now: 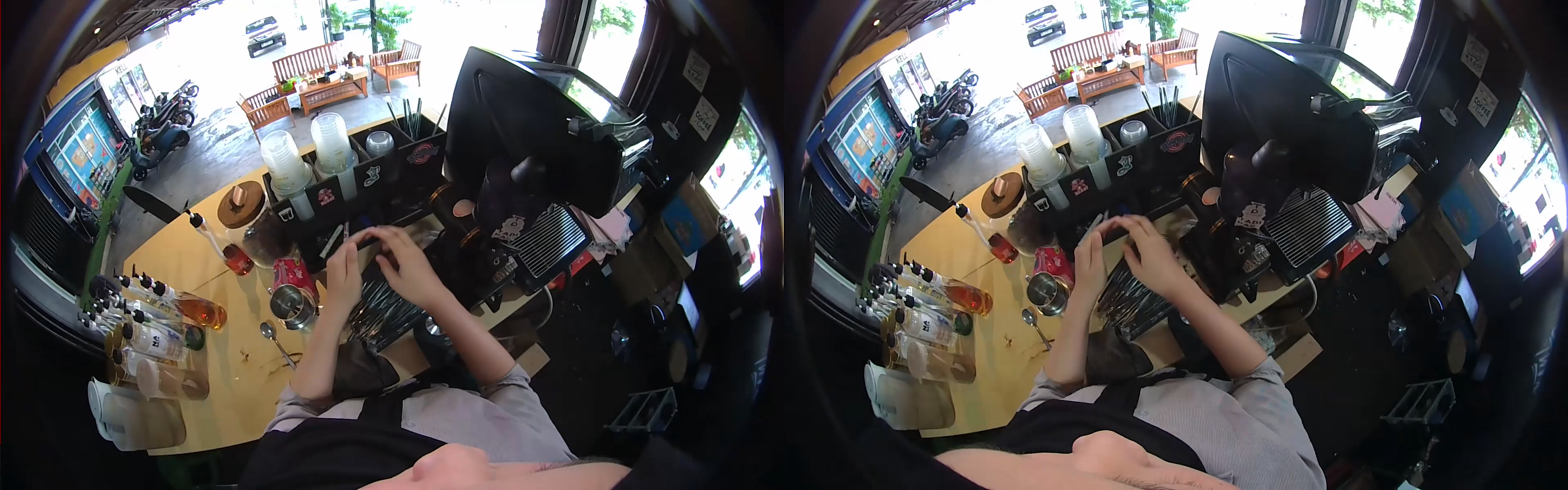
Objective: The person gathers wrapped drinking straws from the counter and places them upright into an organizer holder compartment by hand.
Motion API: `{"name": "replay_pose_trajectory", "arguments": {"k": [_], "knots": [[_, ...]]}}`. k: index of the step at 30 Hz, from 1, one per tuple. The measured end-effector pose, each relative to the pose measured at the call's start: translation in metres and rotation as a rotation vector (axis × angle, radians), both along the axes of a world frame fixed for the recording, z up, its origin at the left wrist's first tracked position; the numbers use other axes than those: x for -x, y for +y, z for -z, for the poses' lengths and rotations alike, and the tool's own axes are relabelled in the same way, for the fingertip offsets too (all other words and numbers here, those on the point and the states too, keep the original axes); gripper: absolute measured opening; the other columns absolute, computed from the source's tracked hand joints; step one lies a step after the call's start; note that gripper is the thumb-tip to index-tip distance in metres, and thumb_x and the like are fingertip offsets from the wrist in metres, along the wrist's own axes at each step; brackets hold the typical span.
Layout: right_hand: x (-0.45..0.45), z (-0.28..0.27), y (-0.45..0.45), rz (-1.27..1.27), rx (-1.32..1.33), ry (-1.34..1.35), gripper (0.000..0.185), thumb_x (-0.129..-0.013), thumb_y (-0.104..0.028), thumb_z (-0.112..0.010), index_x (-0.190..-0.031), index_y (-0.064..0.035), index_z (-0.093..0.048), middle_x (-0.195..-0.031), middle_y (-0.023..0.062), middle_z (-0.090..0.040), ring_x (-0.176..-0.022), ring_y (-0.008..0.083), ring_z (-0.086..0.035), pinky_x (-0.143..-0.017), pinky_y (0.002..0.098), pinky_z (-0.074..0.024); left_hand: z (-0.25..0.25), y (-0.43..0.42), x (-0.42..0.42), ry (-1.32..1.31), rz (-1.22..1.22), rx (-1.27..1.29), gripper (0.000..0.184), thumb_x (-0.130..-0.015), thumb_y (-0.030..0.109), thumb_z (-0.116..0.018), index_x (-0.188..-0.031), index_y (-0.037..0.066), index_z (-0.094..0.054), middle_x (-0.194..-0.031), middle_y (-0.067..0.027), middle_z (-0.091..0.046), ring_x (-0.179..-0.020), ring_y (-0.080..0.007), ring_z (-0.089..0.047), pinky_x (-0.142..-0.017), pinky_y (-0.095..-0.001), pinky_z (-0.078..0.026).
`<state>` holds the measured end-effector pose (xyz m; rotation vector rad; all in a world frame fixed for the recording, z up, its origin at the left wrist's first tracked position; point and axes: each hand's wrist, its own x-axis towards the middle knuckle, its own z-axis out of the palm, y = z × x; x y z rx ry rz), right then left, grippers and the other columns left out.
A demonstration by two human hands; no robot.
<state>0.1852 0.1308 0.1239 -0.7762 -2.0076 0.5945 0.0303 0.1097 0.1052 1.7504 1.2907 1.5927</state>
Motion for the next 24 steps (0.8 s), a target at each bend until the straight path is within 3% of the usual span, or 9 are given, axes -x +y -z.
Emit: {"name": "replay_pose_trajectory", "arguments": {"k": [3, 5, 8, 12, 19, 24], "knots": [[-0.008, 0.039, -0.021, -0.1, 0.171, -0.108, 0.041, -0.079, 0.002, -0.058, -0.119, -0.0014, -0.052, -0.121, 0.015, -0.049, -0.105, 0.0304, -0.054, -0.085, 0.0341, -0.0461, 0.044, -0.028, 0.003, 0.052, -0.024, 0.109, 0.045, -0.101, 0.029, -0.029, -0.114, -0.003, -0.059, -0.111, -0.0182, -0.063, -0.108, -0.0282, -0.059, -0.094, -0.034, -0.042], [-0.013, 0.061, -0.035, -0.283, 0.198, -0.413, 0.039, -0.076, 0.002, -0.055, -0.114, -0.0025, -0.055, -0.111, 0.0168, -0.052, -0.104, 0.0363, -0.055, -0.089, 0.0408, -0.0455, 0.066, -0.041, 0.003, 0.085, -0.031, 0.152, 0.044, -0.1, 0.027, -0.029, -0.113, -0.003, -0.059, -0.112, -0.0184, -0.063, -0.108, -0.0292, -0.059, -0.093, -0.034, -0.042], [-0.01, 0.079, -0.058, -0.178, 0.254, -0.631, 0.037, -0.076, 0.001, -0.053, -0.113, -0.0036, -0.057, -0.111, 0.0166, -0.053, -0.105, 0.034, -0.055, -0.087, 0.0409, -0.0469, 0.083, -0.059, 0.003, 0.033, -0.049, 0.227, 0.042, -0.1, 0.025, -0.031, -0.112, -0.003, -0.06, -0.112, -0.0187, -0.062, -0.107, -0.0302, -0.059, -0.093, -0.0344, -0.042], [-0.005, 0.094, -0.068, -0.057, 0.173, -0.727, 0.022, -0.079, -0.002, -0.051, -0.098, -0.0008, -0.061, -0.105, 0.0145, -0.054, -0.106, 0.0317, -0.054, -0.084, 0.039, -0.051, 0.092, -0.073, 0.007, 0.082, -0.096, 0.24, 0.045, -0.101, 0.026, -0.028, -0.111, -0.004, -0.06, -0.109, -0.0176, -0.064, -0.107, -0.028, -0.059, -0.096, -0.0349, -0.041], [-0.003, 0.114, -0.059, -0.025, 0.029, -0.656, 0.014, -0.077, -0.001, -0.052, -0.087, 0.0013, -0.06, -0.096, 0.0128, -0.056, -0.101, 0.0309, -0.055, -0.082, 0.0385, -0.0515, 0.107, -0.083, 0.016, 0.06, -0.134, 0.233, 0.04, -0.1, 0.023, -0.031, -0.111, -0.002, -0.06, -0.11, -0.0191, -0.063, -0.107, -0.0324, -0.058, -0.093, -0.0364, -0.042], [-0.002, 0.116, -0.055, -0.007, -0.046, -0.572, 0.01, -0.076, -0.002, -0.052, -0.083, 0.0003, -0.059, -0.092, 0.0126, -0.057, -0.096, 0.0296, -0.054, -0.084, 0.0353, -0.0478, 0.108, -0.085, 0.018, 0.074, -0.139, 0.233, 0.043, -0.1, 0.025, -0.028, -0.11, -0.003, -0.06, -0.109, -0.0185, -0.063, -0.107, -0.0305, -0.059, -0.094, -0.0357, -0.042]]}}
